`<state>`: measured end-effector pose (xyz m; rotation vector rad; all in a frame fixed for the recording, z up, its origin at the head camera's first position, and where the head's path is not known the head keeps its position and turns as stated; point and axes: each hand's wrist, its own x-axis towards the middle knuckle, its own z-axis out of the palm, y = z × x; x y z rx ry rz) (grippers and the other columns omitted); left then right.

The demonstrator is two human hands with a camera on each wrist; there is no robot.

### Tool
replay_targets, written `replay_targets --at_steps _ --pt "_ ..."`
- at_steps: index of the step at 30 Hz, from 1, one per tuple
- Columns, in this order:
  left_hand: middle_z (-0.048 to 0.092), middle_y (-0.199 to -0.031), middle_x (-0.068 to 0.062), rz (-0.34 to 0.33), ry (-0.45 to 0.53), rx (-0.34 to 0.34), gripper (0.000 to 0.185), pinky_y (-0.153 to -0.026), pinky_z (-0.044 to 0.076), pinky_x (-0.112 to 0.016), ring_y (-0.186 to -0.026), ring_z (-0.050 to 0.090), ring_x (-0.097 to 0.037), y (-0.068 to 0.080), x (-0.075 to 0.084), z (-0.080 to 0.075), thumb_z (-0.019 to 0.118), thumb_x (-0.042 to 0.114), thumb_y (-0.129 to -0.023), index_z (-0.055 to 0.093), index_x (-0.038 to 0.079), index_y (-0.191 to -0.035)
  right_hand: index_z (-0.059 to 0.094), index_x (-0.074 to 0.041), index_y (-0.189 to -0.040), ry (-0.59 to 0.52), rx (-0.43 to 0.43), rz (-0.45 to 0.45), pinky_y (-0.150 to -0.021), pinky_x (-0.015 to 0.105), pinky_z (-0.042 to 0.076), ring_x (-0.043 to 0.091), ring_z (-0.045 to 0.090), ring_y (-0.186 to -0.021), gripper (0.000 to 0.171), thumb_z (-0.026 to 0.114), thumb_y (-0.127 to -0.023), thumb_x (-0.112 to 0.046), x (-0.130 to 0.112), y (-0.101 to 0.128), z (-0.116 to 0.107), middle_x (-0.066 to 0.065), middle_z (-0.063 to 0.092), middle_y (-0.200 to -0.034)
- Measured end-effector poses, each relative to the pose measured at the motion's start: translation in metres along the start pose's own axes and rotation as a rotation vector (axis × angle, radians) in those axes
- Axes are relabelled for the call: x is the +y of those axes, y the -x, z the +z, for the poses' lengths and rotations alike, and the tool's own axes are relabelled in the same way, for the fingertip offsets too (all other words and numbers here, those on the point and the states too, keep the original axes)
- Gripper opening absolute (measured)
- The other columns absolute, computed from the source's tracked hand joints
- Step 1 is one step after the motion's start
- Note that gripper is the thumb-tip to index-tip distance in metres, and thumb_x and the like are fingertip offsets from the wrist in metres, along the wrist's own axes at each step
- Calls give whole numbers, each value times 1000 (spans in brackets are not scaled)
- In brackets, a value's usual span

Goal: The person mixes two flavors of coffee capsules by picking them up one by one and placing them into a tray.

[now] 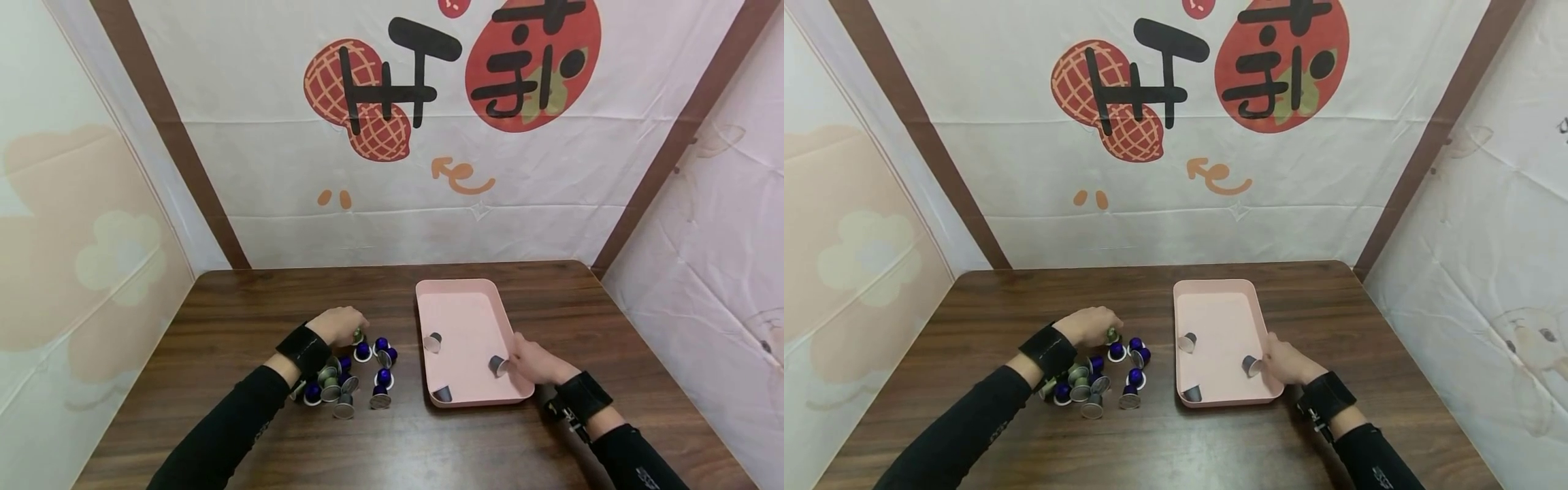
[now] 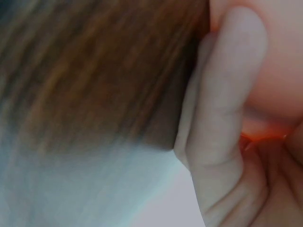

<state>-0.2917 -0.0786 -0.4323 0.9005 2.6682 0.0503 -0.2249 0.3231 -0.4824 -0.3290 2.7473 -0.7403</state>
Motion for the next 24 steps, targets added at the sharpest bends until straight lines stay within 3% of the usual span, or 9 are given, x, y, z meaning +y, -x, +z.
replay_targets --at_steps 7,11,18,24 --pt "64 -86 0 -20 -28 33 21 -68 47 -33 -74 56 -15 1 -2 6 67 -3 -80 70 12 -93 35 14 -119 4 0 -4 -64 33 41 19 50 -74 33 47 -96 -6 -1 2 1 10 49 -82" --pt "64 -84 1 -13 -40 65 18 -68 48 -34 -75 58 -17 0 -5 10 67 -2 -80 71 13 -90 36 11 -113 -9 -3 -13 -56 29 37 17 47 -63 25 45 -96 -5 -3 3 1 4 41 -72" --pt "67 -94 -5 -39 -3 75 24 -75 50 -36 -86 62 -23 0 -7 7 64 0 -84 70 9 -105 37 7 -106 -17 14 -18 -54 29 35 16 44 -60 17 46 -95 -2 -4 4 2 2 36 -69" --pt "56 -75 1 -39 31 149 5 -63 43 -32 -67 51 -16 8 -3 -3 66 7 -86 62 10 -84 35 9 -107 -27 14 -17 -53 28 34 16 42 -57 18 44 -96 -4 -5 5 2 1 34 -68"
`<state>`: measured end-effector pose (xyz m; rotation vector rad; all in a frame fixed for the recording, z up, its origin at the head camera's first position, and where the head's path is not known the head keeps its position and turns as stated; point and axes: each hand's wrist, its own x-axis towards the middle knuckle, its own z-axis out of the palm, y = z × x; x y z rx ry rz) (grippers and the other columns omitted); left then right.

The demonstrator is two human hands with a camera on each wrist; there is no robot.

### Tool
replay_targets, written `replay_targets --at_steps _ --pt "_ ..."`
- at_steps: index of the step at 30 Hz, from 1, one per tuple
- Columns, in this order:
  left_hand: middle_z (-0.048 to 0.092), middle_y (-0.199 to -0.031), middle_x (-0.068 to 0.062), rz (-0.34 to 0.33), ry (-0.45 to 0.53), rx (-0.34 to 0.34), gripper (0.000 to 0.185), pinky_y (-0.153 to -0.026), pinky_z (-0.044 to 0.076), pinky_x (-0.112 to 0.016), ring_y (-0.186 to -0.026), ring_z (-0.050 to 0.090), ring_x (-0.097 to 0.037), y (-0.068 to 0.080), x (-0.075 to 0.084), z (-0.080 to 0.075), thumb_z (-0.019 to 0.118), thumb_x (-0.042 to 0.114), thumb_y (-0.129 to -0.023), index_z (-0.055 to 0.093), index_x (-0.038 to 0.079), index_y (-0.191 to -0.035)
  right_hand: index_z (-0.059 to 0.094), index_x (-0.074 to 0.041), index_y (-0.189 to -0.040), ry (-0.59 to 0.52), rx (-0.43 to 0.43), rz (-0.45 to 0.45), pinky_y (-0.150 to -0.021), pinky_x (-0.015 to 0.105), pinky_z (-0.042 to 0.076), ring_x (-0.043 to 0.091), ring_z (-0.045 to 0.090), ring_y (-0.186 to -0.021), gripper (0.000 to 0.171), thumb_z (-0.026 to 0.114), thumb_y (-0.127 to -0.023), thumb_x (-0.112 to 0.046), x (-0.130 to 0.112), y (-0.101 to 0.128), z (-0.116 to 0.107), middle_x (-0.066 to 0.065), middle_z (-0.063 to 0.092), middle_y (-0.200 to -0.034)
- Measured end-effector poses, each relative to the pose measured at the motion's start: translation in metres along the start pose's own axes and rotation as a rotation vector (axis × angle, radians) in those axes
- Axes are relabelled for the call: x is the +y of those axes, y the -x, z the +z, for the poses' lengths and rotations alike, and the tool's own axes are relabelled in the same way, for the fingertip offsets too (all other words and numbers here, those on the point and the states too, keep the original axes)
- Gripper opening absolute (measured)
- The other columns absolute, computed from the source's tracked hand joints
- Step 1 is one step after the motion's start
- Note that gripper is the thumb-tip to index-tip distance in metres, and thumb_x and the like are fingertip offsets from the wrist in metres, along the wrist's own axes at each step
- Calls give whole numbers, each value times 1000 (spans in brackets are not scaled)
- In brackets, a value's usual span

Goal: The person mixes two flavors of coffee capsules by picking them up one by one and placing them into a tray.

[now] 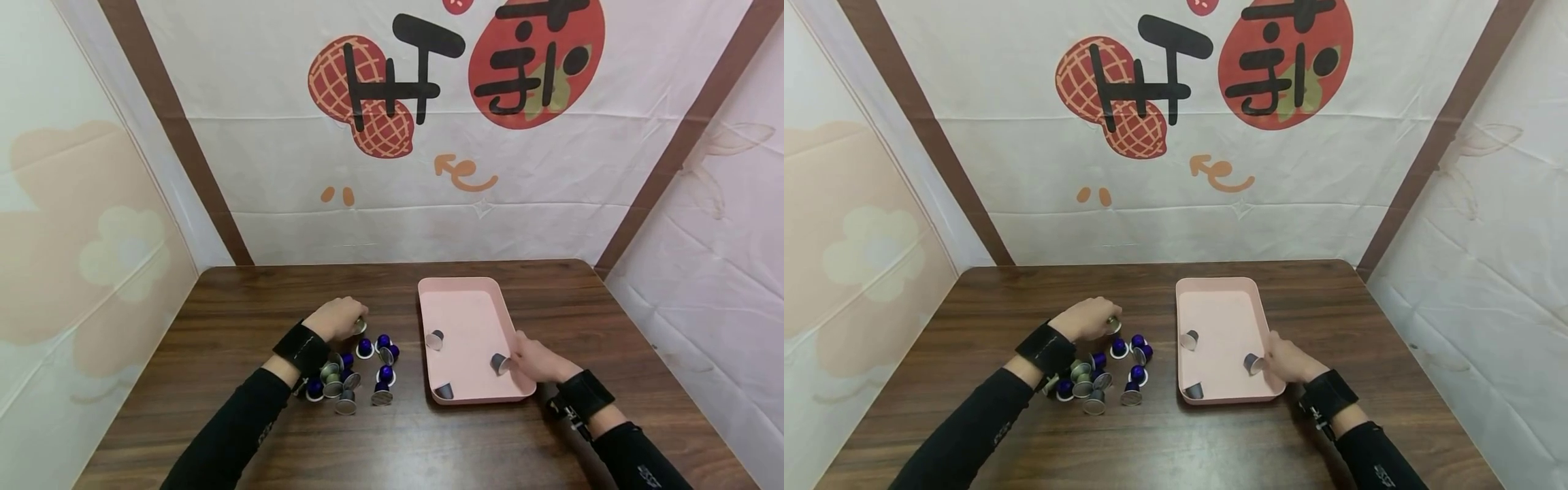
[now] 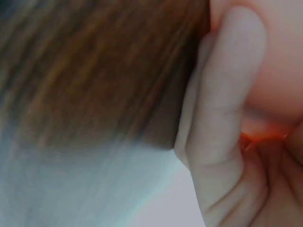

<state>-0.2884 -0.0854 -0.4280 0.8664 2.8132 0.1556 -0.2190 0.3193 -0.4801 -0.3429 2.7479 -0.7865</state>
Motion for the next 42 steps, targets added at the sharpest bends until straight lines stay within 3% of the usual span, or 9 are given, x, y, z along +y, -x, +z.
replay_targets --at_steps 3,8,13,20,30,36,42 --pt "52 -71 2 10 22 64 11 -59 40 -31 -62 46 -15 2 5 -3 65 7 -87 58 12 -80 35 9 -109 -4 -7 8 -53 27 34 15 40 -56 20 44 -97 -5 1 0 0 1 34 -68" --pt "57 -76 1 37 21 153 5 -58 42 -31 -63 49 -14 5 15 -6 64 11 -89 62 10 -85 36 9 -110 10 -25 23 -54 29 36 16 44 -59 22 45 -97 -5 2 -1 -1 3 39 -70" --pt "58 -77 0 40 37 169 7 -59 42 -30 -64 50 -13 7 30 -11 63 17 -92 63 9 -90 33 14 -121 29 -20 23 -60 32 40 19 48 -69 34 47 -96 -6 3 -4 -1 7 43 -76" --pt "59 -82 -1 62 17 229 15 -60 46 -32 -69 54 -14 8 58 -16 64 22 -91 64 9 -98 37 11 -114 37 -2 19 -64 34 41 20 50 -72 27 47 -95 -5 3 -2 -2 8 46 -78" --pt "58 -78 0 171 42 236 15 -58 46 -30 -67 54 -13 5 94 -11 66 24 -90 65 10 -94 29 16 -129 17 -35 46 -64 34 42 20 52 -76 43 47 -97 -7 2 -2 -1 12 49 -87" --pt "45 -66 5 242 71 248 16 -51 34 -23 -57 40 -9 -2 108 -5 66 20 -89 56 13 -79 29 18 -128 40 -26 18 -66 35 42 22 52 -78 43 46 -95 -3 2 -1 -2 15 51 -93" --pt "44 -72 6 269 79 199 13 -51 34 -20 -61 41 -7 -7 126 -2 69 20 -87 58 13 -85 32 16 -126 35 -31 26 -64 34 42 20 52 -75 39 46 -96 -4 2 -2 -2 12 50 -88"
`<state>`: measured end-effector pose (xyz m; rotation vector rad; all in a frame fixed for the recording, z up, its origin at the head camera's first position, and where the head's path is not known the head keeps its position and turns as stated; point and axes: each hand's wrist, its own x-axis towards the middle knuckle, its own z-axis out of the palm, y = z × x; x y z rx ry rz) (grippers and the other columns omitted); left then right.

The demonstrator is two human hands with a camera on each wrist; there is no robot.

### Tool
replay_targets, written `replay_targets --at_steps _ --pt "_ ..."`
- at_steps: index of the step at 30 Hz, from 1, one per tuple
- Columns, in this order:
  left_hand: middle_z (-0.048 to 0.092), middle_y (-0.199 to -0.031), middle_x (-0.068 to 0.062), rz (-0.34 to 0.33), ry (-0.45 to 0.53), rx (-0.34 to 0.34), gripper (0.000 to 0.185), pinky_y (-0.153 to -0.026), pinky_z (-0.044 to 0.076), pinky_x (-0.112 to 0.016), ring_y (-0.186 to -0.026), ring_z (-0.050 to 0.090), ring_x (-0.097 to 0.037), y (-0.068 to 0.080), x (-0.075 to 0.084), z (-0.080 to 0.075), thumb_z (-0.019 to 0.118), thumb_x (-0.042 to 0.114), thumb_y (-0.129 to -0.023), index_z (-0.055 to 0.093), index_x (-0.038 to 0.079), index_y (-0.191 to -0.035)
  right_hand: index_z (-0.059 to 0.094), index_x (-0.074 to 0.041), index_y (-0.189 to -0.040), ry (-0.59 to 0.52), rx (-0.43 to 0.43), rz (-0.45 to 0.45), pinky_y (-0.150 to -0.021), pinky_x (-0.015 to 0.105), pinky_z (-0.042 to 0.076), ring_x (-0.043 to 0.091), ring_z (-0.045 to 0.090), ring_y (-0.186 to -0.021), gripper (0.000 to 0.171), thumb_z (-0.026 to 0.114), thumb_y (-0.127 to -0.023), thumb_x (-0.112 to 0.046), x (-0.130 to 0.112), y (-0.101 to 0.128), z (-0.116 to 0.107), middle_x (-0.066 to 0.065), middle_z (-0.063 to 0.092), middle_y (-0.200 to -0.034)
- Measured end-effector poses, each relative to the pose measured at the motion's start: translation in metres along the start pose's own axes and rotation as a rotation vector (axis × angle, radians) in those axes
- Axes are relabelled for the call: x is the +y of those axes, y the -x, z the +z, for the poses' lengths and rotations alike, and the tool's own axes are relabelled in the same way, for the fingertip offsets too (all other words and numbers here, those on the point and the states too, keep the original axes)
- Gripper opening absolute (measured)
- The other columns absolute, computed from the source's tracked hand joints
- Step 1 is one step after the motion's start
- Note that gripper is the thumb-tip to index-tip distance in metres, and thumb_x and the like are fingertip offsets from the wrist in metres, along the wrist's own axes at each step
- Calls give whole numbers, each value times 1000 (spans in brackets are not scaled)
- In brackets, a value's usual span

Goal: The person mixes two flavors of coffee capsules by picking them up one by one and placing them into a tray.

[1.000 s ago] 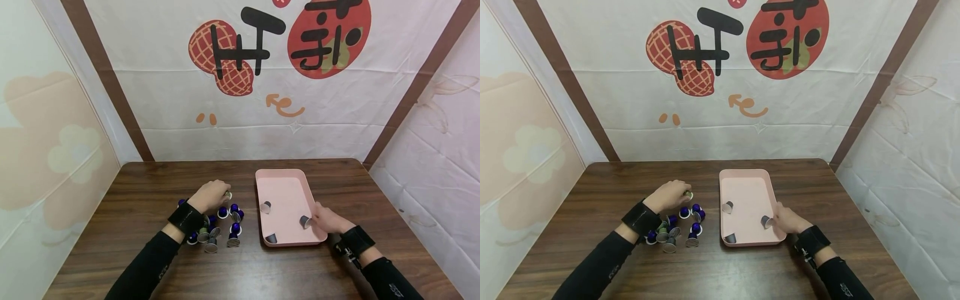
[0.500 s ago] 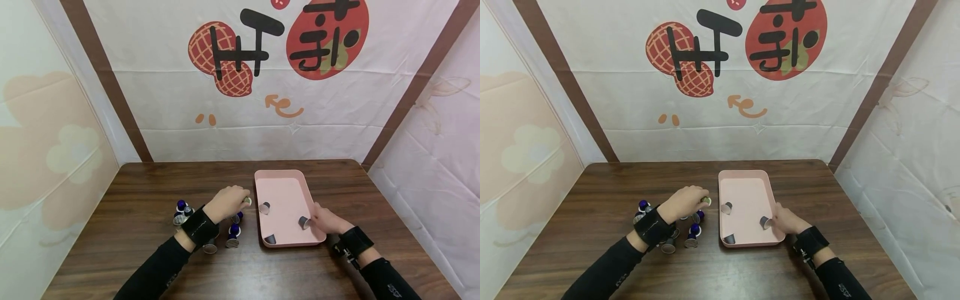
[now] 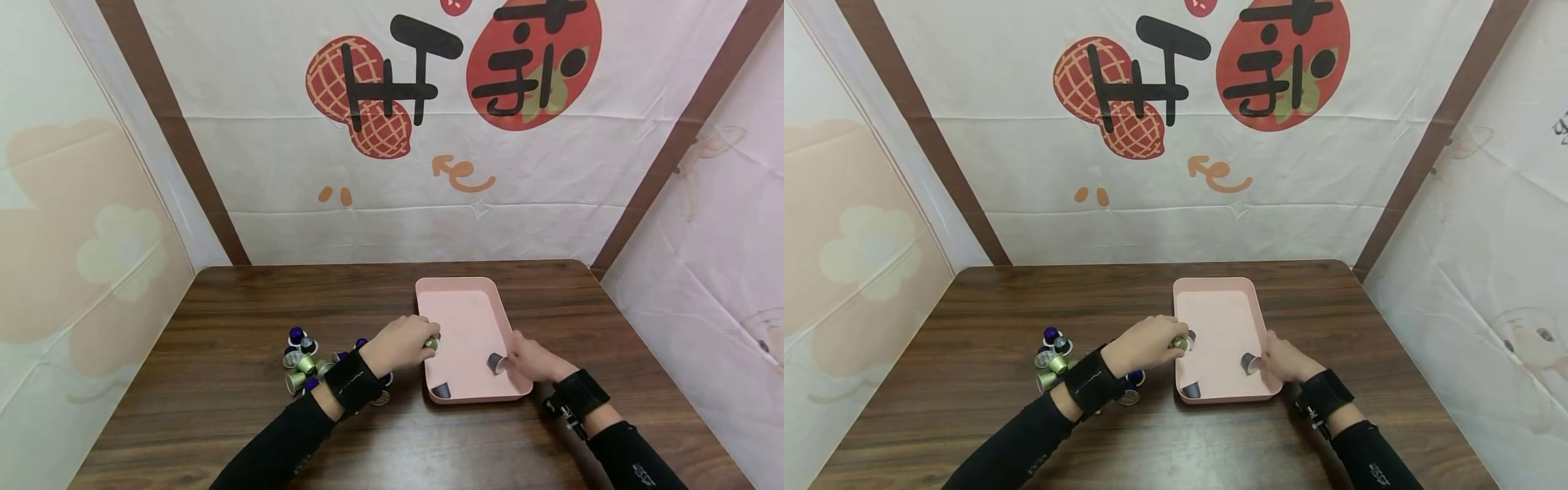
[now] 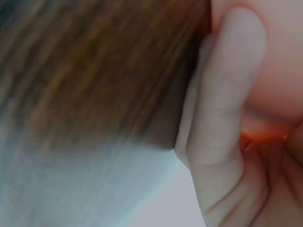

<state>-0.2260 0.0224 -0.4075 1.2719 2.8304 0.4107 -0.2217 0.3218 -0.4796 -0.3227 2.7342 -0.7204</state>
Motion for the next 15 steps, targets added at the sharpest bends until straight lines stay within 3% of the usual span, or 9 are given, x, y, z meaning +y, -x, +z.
replay_targets --at_steps 7,15 --pt "47 -73 8 27 -25 -38 13 -55 38 -19 -65 46 -6 -10 14 10 71 21 -85 59 15 -83 35 12 -123 -19 -12 29 -62 33 41 20 51 -73 34 47 -96 -6 1 0 0 9 48 -82" --pt "47 -71 8 37 -71 -68 15 -55 37 -20 -66 46 -6 -20 18 22 73 22 -83 60 16 -81 39 6 -106 7 22 -27 -55 31 38 17 47 -62 18 48 -95 -4 3 -2 0 5 43 -71"
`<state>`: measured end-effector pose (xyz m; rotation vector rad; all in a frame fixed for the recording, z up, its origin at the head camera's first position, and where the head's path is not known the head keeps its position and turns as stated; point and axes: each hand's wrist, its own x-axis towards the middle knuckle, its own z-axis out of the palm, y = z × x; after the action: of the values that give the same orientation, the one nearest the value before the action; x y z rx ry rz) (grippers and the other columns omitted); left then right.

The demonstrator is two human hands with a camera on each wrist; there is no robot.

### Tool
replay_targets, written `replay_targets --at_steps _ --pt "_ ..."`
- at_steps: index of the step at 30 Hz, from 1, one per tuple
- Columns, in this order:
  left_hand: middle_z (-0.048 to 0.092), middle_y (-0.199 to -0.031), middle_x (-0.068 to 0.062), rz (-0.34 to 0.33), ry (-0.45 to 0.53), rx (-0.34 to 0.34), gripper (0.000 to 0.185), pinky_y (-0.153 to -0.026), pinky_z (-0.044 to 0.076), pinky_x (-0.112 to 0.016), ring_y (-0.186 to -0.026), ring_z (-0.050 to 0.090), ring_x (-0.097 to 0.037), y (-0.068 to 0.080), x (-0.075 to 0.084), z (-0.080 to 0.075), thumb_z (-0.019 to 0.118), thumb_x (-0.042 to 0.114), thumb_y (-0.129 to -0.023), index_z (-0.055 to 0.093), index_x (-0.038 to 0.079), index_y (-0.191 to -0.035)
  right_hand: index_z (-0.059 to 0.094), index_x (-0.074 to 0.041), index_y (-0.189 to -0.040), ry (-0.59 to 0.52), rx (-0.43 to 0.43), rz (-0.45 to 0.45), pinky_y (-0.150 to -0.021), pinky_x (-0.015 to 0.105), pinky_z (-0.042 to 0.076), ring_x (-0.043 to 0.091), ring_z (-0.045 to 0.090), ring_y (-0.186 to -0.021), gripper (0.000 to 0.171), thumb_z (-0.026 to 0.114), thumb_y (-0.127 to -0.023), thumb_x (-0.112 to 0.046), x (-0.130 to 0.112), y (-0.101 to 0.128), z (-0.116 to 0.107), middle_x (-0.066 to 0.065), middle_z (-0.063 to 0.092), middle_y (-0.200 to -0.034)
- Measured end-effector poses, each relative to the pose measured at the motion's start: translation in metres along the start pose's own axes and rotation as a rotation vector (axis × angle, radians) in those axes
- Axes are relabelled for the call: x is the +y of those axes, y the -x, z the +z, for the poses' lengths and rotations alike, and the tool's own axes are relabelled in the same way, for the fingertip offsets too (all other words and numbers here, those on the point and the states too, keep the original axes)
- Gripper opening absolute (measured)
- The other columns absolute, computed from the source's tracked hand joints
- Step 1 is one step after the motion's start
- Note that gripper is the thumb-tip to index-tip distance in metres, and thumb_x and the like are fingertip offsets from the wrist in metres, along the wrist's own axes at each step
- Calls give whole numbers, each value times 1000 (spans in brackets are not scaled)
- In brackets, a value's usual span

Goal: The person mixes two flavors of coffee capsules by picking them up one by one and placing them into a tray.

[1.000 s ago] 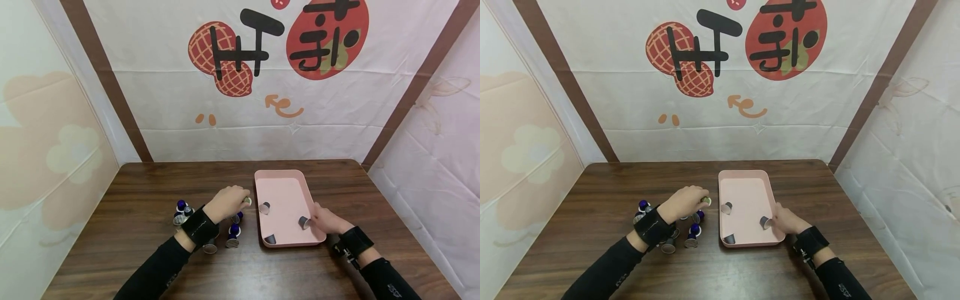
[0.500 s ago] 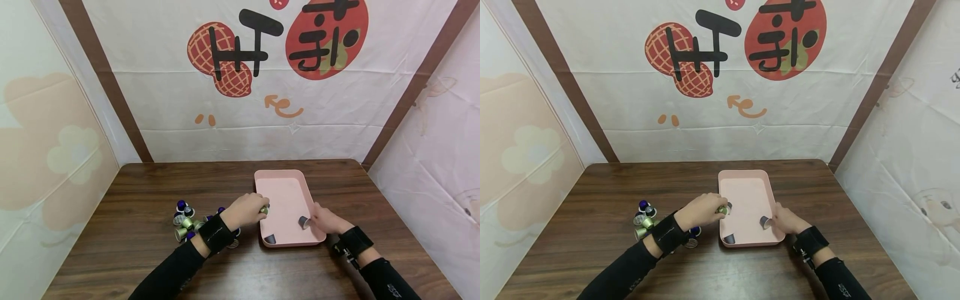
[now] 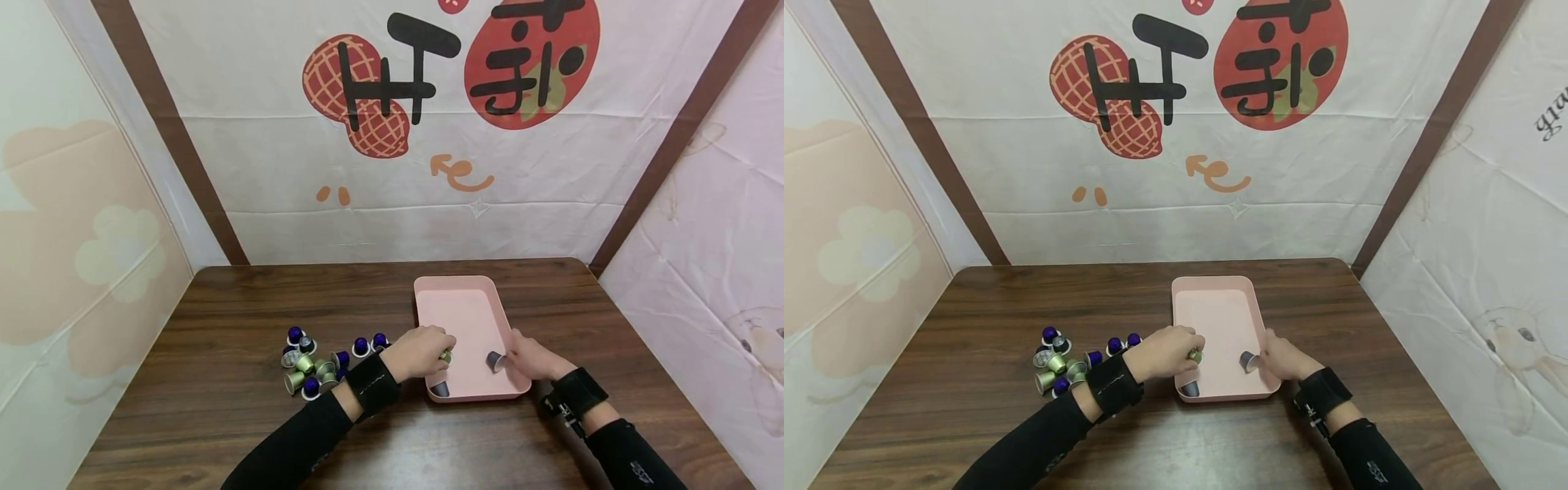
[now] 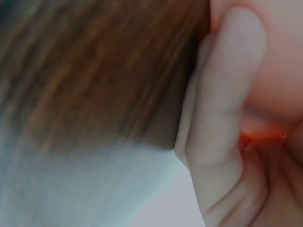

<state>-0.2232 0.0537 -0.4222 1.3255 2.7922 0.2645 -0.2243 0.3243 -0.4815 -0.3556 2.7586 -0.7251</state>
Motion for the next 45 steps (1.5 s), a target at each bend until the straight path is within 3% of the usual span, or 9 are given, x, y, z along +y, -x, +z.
replay_targets --at_steps 9,17,24,30,32,37,42,45 --pt "56 -80 4 -15 -8 -15 11 -58 41 -21 -68 51 -8 -1 -3 5 68 23 -86 66 13 -90 39 5 -103 12 14 -14 -55 30 38 17 47 -61 15 47 -94 -3 -3 1 1 4 42 -69" --pt "50 -73 5 -7 2 65 17 -54 39 -22 -62 45 -8 13 -16 -9 58 15 -94 62 14 -77 37 5 -105 0 4 10 -52 30 36 16 46 -58 15 45 -95 -3 -4 2 0 4 41 -68" --pt "53 -71 5 -67 10 88 22 -53 41 -27 -60 47 -9 38 -49 -27 63 16 -90 59 16 -69 37 9 -114 -9 -10 43 -59 32 39 18 49 -67 25 47 -96 -6 -5 0 1 6 44 -74" --pt "34 -58 8 -182 43 68 41 -47 30 -24 -49 34 -7 66 -85 -42 61 28 -93 40 19 -58 38 8 -110 -10 -8 29 -60 32 39 19 49 -68 22 48 -95 -5 -4 1 2 7 44 -75" --pt "32 -56 7 -213 55 53 40 -47 28 -24 -47 33 -8 76 -98 -45 59 26 -94 41 17 -59 38 7 -110 -8 -5 30 -59 32 39 19 49 -67 21 47 -95 -5 -3 0 3 6 43 -74" --pt "59 -76 -1 -247 57 -8 13 -58 41 -29 -61 49 -12 101 -130 -45 55 8 -95 64 11 -85 38 8 -113 -24 -21 59 -57 31 38 18 48 -65 24 48 -95 -5 -2 0 4 6 43 -74" --pt "56 -85 -7 -290 63 -73 14 -62 39 -33 -70 49 -18 121 -151 -41 51 1 -94 64 6 -94 38 7 -112 -31 -17 54 -57 31 37 18 47 -65 24 49 -95 -5 -1 0 4 6 41 -74" --pt "57 -97 -13 -333 67 -118 21 -69 43 -36 -83 54 -23 131 -157 -39 53 -5 -89 64 0 -106 38 7 -111 -26 -17 43 -56 30 37 18 47 -64 23 49 -95 -5 -1 0 4 5 41 -74"
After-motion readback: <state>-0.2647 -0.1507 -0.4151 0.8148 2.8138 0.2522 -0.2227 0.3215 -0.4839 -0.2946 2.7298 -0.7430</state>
